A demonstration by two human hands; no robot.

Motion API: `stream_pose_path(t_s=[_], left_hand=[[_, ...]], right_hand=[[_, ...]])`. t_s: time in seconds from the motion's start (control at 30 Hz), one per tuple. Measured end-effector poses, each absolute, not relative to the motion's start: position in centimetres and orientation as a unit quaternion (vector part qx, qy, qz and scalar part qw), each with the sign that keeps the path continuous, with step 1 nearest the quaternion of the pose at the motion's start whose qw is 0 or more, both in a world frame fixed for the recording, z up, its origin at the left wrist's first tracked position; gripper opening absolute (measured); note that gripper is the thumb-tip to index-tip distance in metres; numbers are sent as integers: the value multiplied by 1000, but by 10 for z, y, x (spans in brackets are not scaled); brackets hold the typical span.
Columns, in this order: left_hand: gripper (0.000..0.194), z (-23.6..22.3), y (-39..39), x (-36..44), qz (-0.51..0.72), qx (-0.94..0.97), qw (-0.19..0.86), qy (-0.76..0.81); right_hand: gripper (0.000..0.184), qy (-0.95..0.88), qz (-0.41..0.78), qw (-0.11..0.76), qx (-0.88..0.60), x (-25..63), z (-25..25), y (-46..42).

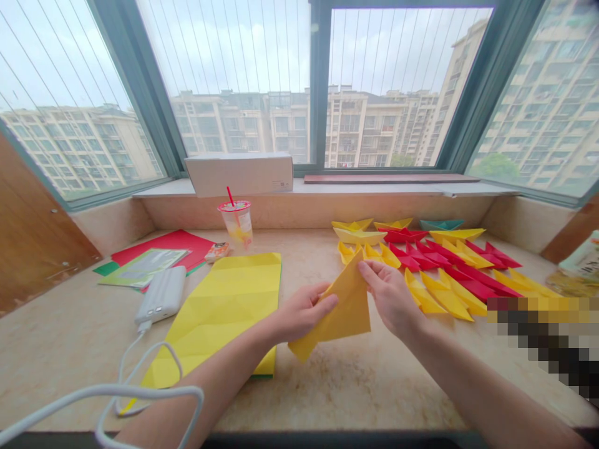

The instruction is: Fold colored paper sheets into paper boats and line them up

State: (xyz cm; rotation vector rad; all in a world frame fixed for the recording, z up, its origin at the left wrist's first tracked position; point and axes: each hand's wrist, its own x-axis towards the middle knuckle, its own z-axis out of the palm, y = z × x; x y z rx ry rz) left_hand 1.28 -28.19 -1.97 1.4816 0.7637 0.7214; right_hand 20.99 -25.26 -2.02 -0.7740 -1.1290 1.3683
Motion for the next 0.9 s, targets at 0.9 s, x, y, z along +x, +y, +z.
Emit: stream_pose_path(t_s=[0.9], left_hand=[[54,-32,-268,2,448,631,563,289]], right_hand=[[28,-364,536,673,-358,237,-21,-221]])
